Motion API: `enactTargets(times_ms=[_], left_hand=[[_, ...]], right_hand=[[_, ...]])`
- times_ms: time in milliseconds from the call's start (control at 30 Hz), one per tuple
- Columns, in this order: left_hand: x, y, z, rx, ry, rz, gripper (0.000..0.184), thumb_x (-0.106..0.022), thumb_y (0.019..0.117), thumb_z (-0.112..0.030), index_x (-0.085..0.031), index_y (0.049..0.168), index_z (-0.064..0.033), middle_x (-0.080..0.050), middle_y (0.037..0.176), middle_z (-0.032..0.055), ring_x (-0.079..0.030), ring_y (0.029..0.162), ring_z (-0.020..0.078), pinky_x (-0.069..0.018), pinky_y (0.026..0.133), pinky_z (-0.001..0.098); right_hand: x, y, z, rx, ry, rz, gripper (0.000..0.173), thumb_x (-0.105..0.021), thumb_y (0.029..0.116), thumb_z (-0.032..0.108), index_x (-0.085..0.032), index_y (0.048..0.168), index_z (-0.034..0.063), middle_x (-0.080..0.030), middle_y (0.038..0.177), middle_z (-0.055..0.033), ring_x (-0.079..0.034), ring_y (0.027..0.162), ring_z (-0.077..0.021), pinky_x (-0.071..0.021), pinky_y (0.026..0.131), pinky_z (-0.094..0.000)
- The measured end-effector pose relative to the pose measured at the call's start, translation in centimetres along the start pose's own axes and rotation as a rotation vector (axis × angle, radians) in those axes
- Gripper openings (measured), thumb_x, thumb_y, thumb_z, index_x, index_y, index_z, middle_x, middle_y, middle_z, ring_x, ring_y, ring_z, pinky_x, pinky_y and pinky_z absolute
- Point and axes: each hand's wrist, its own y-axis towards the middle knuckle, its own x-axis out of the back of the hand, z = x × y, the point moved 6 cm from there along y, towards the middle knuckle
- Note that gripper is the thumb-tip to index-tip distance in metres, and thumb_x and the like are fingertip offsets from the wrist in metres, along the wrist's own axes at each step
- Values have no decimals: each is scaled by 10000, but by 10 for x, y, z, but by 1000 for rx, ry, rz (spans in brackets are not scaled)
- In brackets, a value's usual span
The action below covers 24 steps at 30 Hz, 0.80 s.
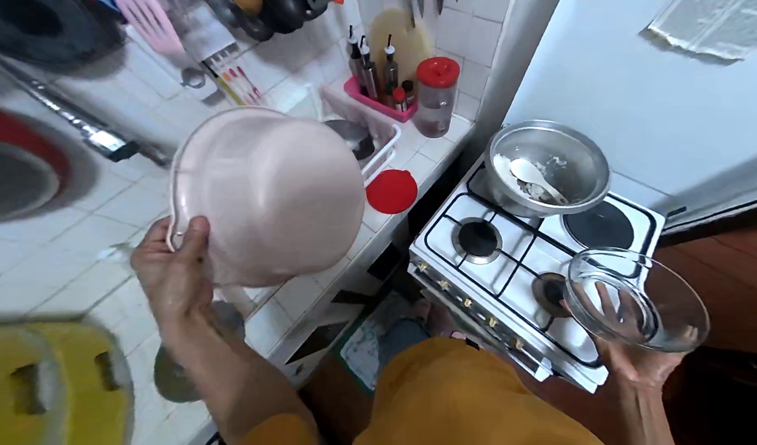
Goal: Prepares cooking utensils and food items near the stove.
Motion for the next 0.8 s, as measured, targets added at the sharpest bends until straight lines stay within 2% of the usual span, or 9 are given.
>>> enactTargets(times_ms=[67, 133, 233, 333, 433, 533, 600, 667, 800], left_hand=[[7, -16, -18, -67, 321, 105, 304, -743, 901, -199, -637, 1158, -75, -665, 911, -43, -638, 760, 13, -578, 724, 262], [-13, -23, -16, -43, 576, 223, 351, -783, 916, -186, -672, 1186, 9, -701, 948, 183, -664, 800, 266, -550, 772, 519], [-46, -15, 43, 5, 862, 356, 360, -719, 981, -250, -683, 1237, 0, -713, 1074, 282, -676, 1010, 495, -476, 906, 716], [-59, -10, 128, 110, 1011, 334, 415, -599, 1035, -294, -631, 1337, -11, -666, 1235, 310, -611, 1183, 534, -423, 1004, 723], [-65, -14, 181, 111, 990, 308, 435, -572, 1052, -267, -581, 1373, 27, -626, 1276, 353, -575, 1219, 569, -420, 1014, 724], [-82, -18, 202, 104, 953, 381, 658, -745, 941, -285, -503, 1453, 49, -516, 1386, 409, -452, 1306, 633, -341, 1062, 766], [-124, -29, 185, -24, 863, 400, 780, -791, 893, -343, -475, 1467, 81, -458, 1442, 417, -408, 1350, 627, -316, 1111, 735], [-198, -63, 139, -117, 609, 560, 646, -718, 963, -321, -524, 1424, 88, -554, 1383, 358, -556, 1265, 513, -450, 1062, 627], [-344, -195, 50, 210, 34, 1322, 519, -391, 1105, -289, -414, 1512, 31, -610, 1352, 216, -707, 970, 244, -598, 836, 400]], right_hand=[[-2, 5, 0, 4, -1, 1, 915, -193, 914, 852, -330, 1555, 213, -457, 1541, -178, -501, 1353, -465, -503, 943, -700], [-4, 10, -2, -4, 43, -4, 908, -251, 905, 858, -324, 1559, 232, -428, 1567, -162, -466, 1390, -455, -480, 978, -707], [-10, 13, -9, -26, 51, 34, 920, -180, 921, 844, -359, 1539, 188, -497, 1509, -182, -526, 1334, -456, -493, 956, -707], [-15, 6, -13, -20, -17, 15, 952, -85, 911, 852, -315, 1554, 188, -497, 1503, -184, -538, 1320, -447, -503, 957, -688], [-12, -3, -13, -4, -7, -73, 948, -29, 904, 848, -304, 1552, 214, -492, 1501, -194, -537, 1313, -451, -493, 950, -698], [-2, -12, -10, 41, 52, -143, 945, -1, 911, 832, -291, 1572, 222, -454, 1530, -212, -505, 1338, -471, -465, 970, -719], [4, -24, -10, 79, 67, -183, 947, 18, 919, 816, -308, 1570, 210, -449, 1530, -223, -503, 1334, -483, -463, 965, -724], [3, -38, -14, 106, 56, -205, 957, 54, 921, 801, -326, 1558, 196, -473, 1503, -231, -538, 1293, -478, -500, 927, -690], [2, -61, -35, 60, 9, -183, 903, 53, 948, 760, -275, 1586, 212, -476, 1511, -214, -553, 1282, -460, -528, 898, -657]])
